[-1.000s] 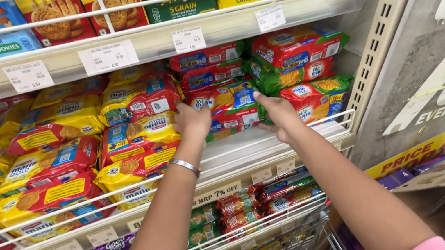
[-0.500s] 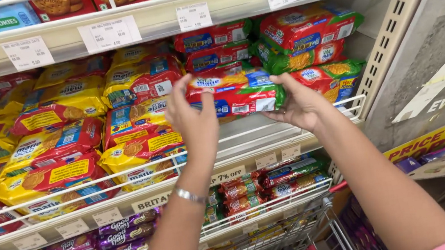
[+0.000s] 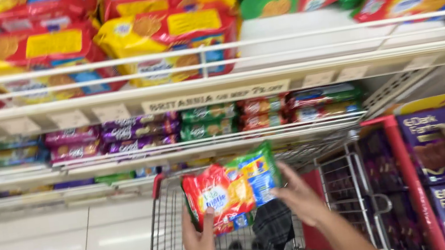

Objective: Picking multiple snack and biscuit packets from supermarket shelves and placing them into a shopping cart.

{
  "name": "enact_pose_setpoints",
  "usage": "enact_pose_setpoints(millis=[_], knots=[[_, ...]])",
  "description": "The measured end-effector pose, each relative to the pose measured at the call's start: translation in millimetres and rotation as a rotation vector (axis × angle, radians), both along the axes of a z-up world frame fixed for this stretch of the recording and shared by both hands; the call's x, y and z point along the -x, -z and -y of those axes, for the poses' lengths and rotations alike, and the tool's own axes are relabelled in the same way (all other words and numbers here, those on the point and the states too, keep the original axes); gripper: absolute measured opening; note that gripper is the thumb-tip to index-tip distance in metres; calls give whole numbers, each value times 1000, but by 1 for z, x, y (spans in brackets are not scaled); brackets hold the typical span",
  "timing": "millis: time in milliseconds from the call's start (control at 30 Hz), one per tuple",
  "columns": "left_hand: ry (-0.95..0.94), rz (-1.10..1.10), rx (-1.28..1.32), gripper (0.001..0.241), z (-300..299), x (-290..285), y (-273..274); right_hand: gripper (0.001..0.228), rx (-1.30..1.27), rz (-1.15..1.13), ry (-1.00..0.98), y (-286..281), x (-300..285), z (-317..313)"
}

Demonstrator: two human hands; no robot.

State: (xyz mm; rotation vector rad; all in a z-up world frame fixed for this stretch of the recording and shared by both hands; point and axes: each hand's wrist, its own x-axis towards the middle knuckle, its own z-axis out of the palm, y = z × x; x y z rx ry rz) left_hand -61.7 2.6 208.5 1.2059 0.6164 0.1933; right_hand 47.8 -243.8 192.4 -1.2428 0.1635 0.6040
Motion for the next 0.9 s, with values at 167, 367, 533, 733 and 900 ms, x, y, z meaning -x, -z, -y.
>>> enact_pose_setpoints(millis=[167,367,533,733,900], knots=[[-1,-325,-388,59,-24,37,187,81,206,-63,-202,142,17,-40],[58,-329,-334,55,-32,50,269,81,507,-44,-277,249,39,-50],[129,-288,-691,79,-37,28,264,81,769,-78,-325,179,20,-65],[-40,455,-1057,63,-3,-77,-14,31,520,920,127,-58,-64,-35],[180,1048,-1224,29,41,-177,-215,25,890,1564,564,-264,-151,-8]])
